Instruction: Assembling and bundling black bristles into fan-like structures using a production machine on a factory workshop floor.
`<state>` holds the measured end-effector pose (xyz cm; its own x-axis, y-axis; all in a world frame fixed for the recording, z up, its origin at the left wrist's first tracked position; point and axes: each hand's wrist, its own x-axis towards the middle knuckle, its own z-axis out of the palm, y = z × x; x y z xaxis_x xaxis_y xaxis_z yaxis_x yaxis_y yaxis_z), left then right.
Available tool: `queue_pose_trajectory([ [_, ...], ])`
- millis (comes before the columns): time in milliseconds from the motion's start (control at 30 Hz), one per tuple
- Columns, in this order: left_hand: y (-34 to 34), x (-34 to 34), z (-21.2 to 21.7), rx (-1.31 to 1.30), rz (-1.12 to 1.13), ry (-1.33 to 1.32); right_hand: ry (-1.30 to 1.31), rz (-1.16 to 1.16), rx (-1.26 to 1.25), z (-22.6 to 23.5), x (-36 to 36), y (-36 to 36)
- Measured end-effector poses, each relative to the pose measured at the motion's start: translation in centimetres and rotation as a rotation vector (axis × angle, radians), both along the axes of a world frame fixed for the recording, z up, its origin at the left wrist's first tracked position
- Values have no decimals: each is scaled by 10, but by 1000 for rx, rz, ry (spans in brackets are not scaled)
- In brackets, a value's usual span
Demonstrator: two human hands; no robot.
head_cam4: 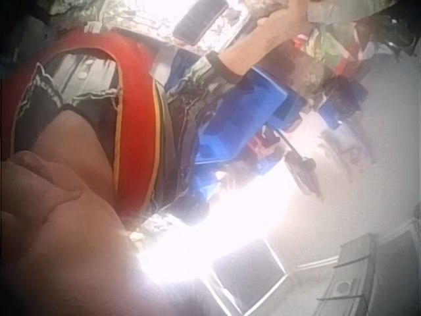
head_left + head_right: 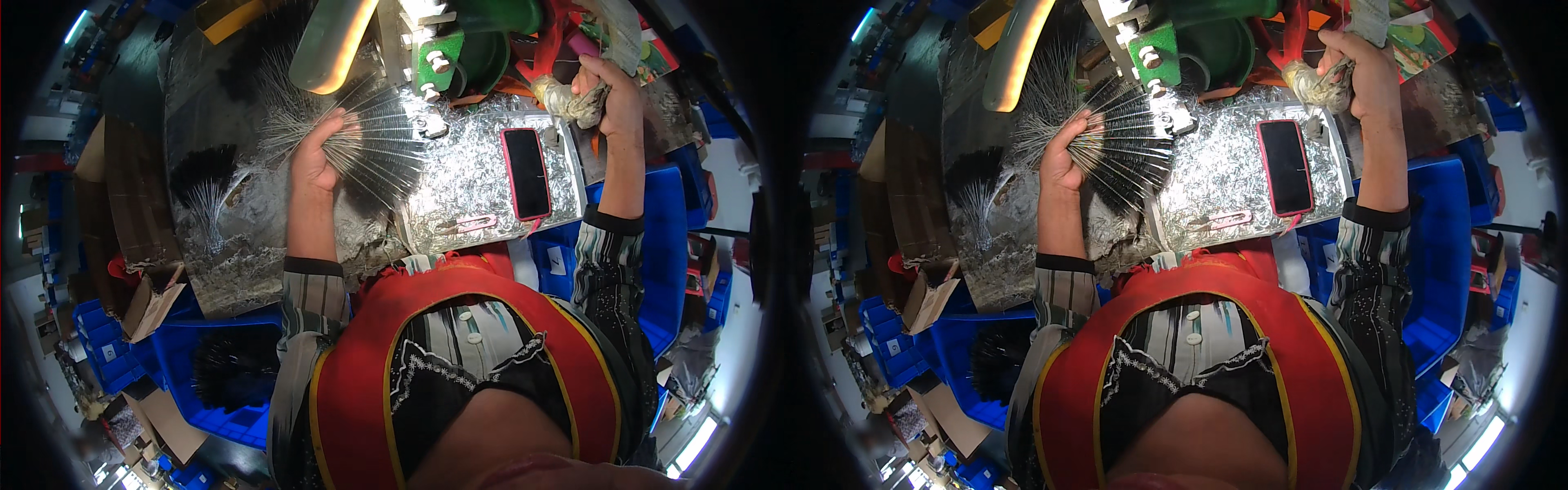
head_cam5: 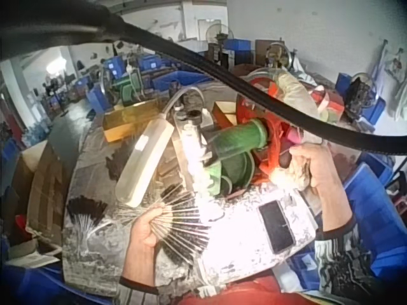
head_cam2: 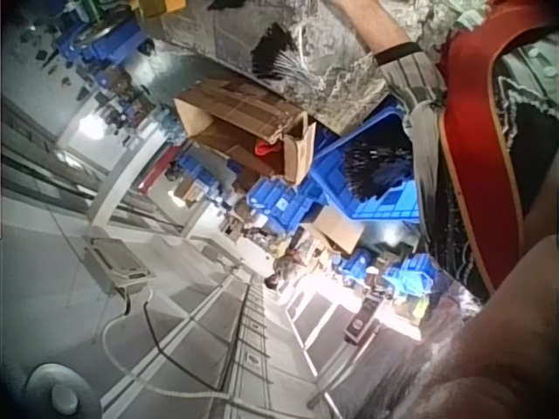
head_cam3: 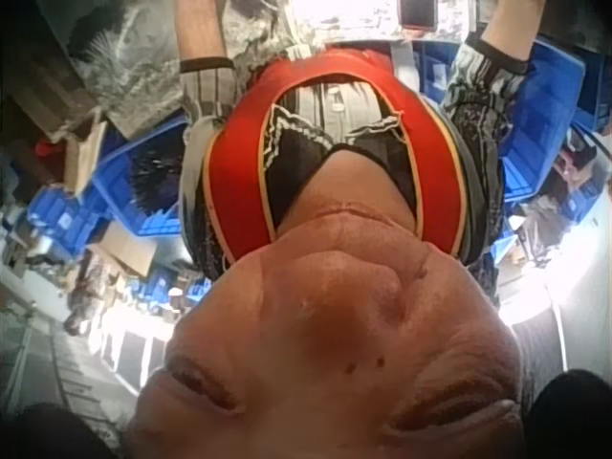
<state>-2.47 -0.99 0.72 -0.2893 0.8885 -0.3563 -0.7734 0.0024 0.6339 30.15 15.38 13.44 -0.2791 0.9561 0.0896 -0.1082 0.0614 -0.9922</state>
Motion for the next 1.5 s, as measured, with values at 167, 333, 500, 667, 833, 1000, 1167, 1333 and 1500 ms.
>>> queue_pose_trajectory([
  [167,-1,-3,1,-24,-2,6,252,-55,338,-61,-12,-4],
  [333,6,-5,0,12,-9,-47,220,40,208,-66,1,7],
  [500,-2,-2,-10,37,52,-77,-4,-9,19,-11,-5,-6],
  [667,2,0,-9,26,63,-97,-56,-16,-38,-7,4,2],
  [833,3,0,-12,10,97,-72,-98,23,-67,4,0,0],
  [1000,1,-1,-11,-16,117,-39,134,-68,302,-41,-14,-11],
  [1167,3,6,4,40,-57,19,233,46,398,-76,-4,12],
  [1333,-2,2,-4,143,-20,-83,191,95,114,-30,-5,-2],
  [1500,-2,7,-5,137,30,-102,136,13,28,-20,-1,-3],
])
